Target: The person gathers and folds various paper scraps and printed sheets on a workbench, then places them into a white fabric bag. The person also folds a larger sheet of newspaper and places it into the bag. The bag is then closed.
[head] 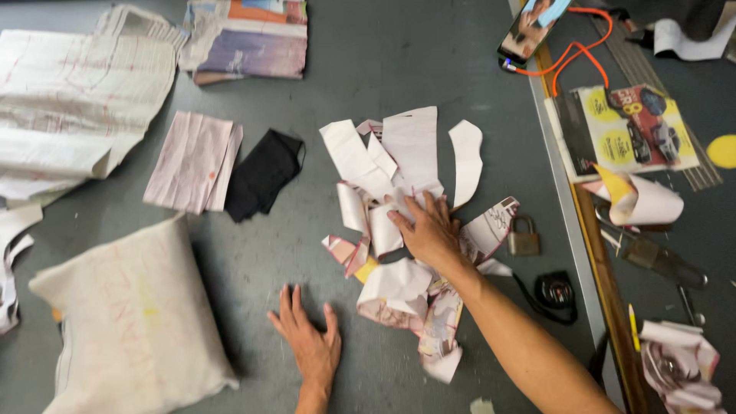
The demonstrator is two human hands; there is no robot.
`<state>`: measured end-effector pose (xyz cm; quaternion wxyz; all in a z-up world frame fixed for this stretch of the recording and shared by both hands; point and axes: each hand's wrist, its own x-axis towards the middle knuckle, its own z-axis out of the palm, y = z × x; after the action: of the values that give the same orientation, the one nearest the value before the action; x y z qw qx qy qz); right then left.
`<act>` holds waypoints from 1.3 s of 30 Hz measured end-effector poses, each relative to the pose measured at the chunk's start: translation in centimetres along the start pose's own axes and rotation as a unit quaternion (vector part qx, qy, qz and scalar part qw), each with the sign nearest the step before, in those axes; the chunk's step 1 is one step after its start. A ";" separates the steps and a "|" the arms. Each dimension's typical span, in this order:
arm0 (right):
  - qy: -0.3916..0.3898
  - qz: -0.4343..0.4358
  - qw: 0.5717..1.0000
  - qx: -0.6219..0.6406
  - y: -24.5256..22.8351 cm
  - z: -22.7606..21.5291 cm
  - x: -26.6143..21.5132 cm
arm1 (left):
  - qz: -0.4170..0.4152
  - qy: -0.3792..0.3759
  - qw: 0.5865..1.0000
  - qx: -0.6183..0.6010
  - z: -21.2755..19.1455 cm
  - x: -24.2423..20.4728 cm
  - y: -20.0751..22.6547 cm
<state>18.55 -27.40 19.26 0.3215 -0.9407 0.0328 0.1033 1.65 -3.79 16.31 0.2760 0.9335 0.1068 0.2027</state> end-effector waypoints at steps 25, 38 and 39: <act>0.172 -0.290 0.940 0.050 -1.2 -1.7 -5.2 | 0.032 -0.061 0.973 -0.221 -8.4 -5.4 9.5; -0.142 -0.266 0.785 0.542 -5.8 -16.4 -6.2 | 0.002 0.001 0.954 -0.300 -14.0 2.9 11.5; -0.147 -0.267 0.773 0.557 -5.9 -17.5 -6.9 | 0.055 0.012 0.951 -0.304 -14.1 3.9 12.4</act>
<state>15.62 -33.42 37.79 0.8047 -0.5414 -0.2152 0.1138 0.07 -6.11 35.32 0.5338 0.8072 -0.0079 0.2517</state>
